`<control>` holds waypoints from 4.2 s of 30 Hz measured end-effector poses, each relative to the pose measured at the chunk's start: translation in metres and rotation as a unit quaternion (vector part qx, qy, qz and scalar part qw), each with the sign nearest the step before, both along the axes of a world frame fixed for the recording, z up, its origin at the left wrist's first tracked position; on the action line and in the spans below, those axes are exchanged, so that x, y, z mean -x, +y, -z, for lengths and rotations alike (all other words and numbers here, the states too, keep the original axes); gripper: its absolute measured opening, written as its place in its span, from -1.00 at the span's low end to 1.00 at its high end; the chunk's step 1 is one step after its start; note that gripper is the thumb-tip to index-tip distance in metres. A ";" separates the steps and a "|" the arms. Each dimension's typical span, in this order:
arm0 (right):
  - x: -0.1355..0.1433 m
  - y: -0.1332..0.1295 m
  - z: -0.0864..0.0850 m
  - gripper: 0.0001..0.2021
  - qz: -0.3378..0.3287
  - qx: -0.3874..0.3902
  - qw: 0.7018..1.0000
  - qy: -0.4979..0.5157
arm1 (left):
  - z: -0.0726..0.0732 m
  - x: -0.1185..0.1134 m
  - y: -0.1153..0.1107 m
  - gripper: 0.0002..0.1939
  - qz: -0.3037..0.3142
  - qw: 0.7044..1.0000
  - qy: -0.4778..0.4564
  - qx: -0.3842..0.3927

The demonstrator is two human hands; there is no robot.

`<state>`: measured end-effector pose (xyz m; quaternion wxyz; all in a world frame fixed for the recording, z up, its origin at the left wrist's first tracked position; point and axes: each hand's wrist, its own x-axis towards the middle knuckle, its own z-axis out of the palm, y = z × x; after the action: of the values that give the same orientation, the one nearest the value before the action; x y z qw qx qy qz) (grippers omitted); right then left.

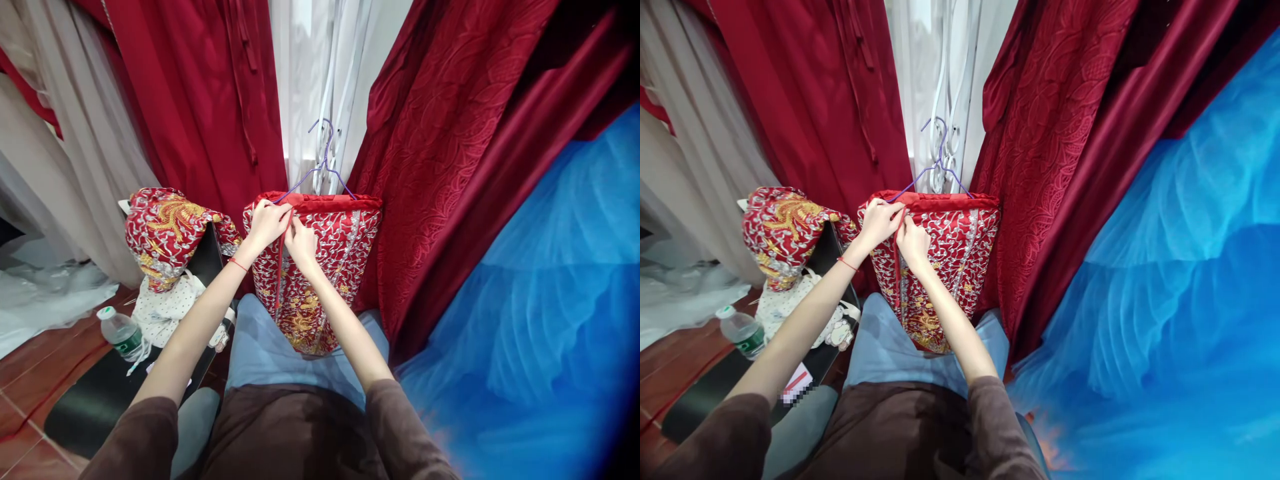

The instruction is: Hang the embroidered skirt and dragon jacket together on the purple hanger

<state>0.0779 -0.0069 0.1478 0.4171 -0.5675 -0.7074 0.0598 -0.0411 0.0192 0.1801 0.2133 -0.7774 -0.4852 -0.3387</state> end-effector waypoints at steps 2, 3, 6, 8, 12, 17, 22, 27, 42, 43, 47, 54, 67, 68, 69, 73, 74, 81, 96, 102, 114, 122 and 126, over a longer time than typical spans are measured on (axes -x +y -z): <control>-0.002 0.002 0.007 -0.71 -0.015 -0.002 0.999 0.028 | 0.002 -0.003 0.001 -0.63 -0.009 1.000 -0.007 0.002; -0.002 0.003 0.010 -0.73 -0.029 0.000 0.999 0.046 | 0.002 -0.005 0.002 -0.62 -0.018 1.000 -0.011 0.003; -0.003 0.003 0.021 -0.75 -0.068 -0.003 0.992 0.107 | 0.000 -0.009 0.004 -0.61 -0.045 0.999 -0.013 0.009; -0.004 0.003 0.025 -0.74 -0.085 -0.013 0.985 0.149 | -0.001 -0.011 0.005 -0.64 -0.048 0.999 -0.014 0.012; -0.003 0.010 0.026 -0.75 -0.143 0.050 0.960 0.237 | -0.001 -0.012 0.005 -0.68 -0.032 0.999 -0.036 0.013; -0.002 0.014 0.051 -0.71 -0.226 0.176 0.886 0.365 | 0.000 -0.011 0.008 -0.64 -0.024 0.997 -0.068 -0.012; 0.000 -0.005 0.118 -0.60 -0.237 0.299 0.848 0.367 | 0.002 -0.006 0.012 -0.61 -0.011 0.998 -0.064 -0.003; 0.000 -0.002 0.144 -0.55 -0.240 0.307 0.846 0.364 | 0.008 0.005 0.013 -0.67 0.022 0.998 -0.056 0.026; -0.099 0.056 -0.026 -0.61 0.068 -0.164 0.956 -0.235 | 0.016 0.039 0.006 -0.54 0.071 0.994 -0.082 0.020; -0.109 0.059 -0.027 -0.67 0.058 -0.166 0.947 -0.267 | 0.016 0.044 0.007 -0.52 0.069 0.995 -0.074 0.023; -0.154 0.066 -0.015 -0.75 -0.008 -0.153 0.915 -0.373 | 0.018 0.072 0.014 -0.53 0.034 0.997 -0.067 0.007; -0.197 0.060 -0.016 -0.82 -0.091 -0.115 0.866 -0.477 | 0.017 0.090 0.034 -0.65 -0.078 0.991 -0.104 -0.013; -0.189 0.002 -0.035 -0.64 -0.200 -0.118 0.827 -0.513 | -0.014 0.102 0.060 -0.50 -0.238 0.952 -0.183 0.060; -0.192 0.001 -0.034 -0.64 -0.200 -0.116 0.828 -0.512 | -0.015 0.103 0.064 -0.51 -0.243 0.951 -0.179 0.072; -0.195 0.001 -0.033 -0.65 -0.199 -0.116 0.830 -0.508 | -0.015 0.104 0.067 -0.52 -0.246 0.949 -0.175 0.086; -0.210 0.004 -0.025 -0.67 -0.198 -0.135 0.843 -0.482 | -0.018 0.111 0.080 -0.66 -0.237 0.944 -0.183 0.139; -0.214 0.006 -0.023 -0.67 -0.198 -0.143 0.844 -0.477 | -0.018 0.112 0.081 -0.70 -0.225 0.943 -0.191 0.154; -0.241 0.021 -0.025 -0.75 -0.172 -0.201 0.841 -0.472 | -0.024 0.124 0.071 -0.55 -0.084 0.883 -0.328 0.325; -0.252 0.005 -0.035 -0.70 -0.091 -0.166 0.810 -0.555 | 0.001 0.102 0.050 -0.56 0.030 0.865 -0.203 0.458; -0.191 -0.031 -0.034 -0.71 -0.093 -0.052 0.836 -0.538 | -0.018 0.085 0.028 -0.67 -0.074 0.936 -0.105 0.329; -0.119 -0.044 -0.036 -0.69 -0.173 0.052 0.839 -0.513 | -0.008 0.073 -0.008 -0.57 -0.157 0.977 -0.068 0.124; -0.098 -0.059 0.013 -0.69 -0.285 0.000 0.802 -0.525 | 0.000 0.069 -0.006 -0.61 -0.168 0.973 -0.106 0.121; -0.091 -0.051 0.032 -0.63 -0.163 0.076 0.830 -0.529 | -0.002 0.072 -0.010 -0.63 -0.169 0.972 -0.103 0.123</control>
<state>0.1685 -0.0584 0.1155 -0.0806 -0.4188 -0.8953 -0.1287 -0.1134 0.0092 0.1818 0.1184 -0.6656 -0.6667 -0.3138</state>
